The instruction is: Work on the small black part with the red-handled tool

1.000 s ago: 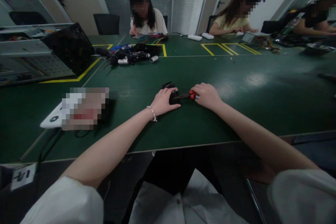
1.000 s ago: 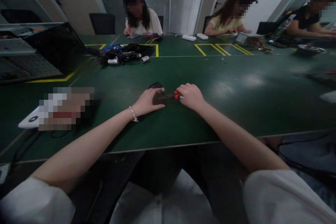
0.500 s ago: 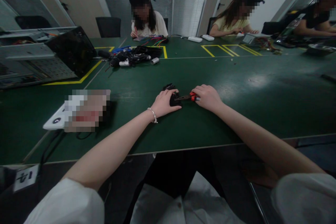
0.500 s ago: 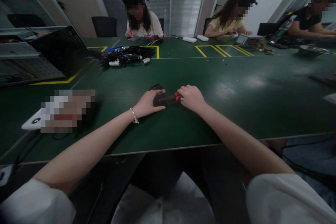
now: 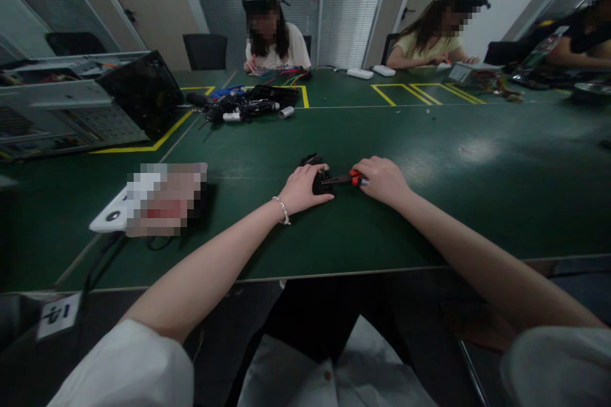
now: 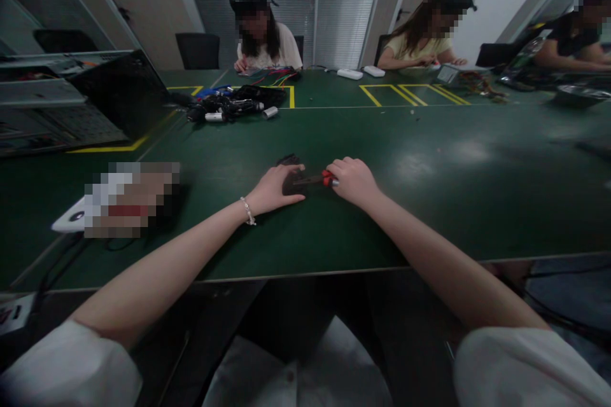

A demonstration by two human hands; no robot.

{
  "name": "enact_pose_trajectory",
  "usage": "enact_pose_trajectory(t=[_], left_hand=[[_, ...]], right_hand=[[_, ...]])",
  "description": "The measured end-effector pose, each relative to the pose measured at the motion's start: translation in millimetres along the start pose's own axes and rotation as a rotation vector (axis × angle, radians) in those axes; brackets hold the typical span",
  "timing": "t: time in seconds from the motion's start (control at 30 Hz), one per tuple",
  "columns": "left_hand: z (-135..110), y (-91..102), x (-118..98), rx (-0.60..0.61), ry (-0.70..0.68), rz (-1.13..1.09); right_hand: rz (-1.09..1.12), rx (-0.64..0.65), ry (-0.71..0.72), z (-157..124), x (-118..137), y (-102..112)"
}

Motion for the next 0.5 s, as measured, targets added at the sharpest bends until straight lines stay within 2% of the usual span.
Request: enact_pose_trajectory(t=[0.2,0.5], left_hand=[[-0.6,-0.5,0.4,0.011,0.002,0.002],[-1.0,0.3,-0.3,0.011,0.008,0.003]], right_hand=[[-0.005,-0.019,0.023,-1.0,1.6,1.9],[0.006,0.020,0.000,0.5,-0.3,-0.8]])
Point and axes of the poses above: each hand's wrist, its own z-axis towards the middle knuckle, its own y-axis out of the back of the hand, x = y × z, the point moved 8 cm from there along z, towards the middle knuckle, and after that the axes turned 14 degrees about -y, right-handed, at the moved point
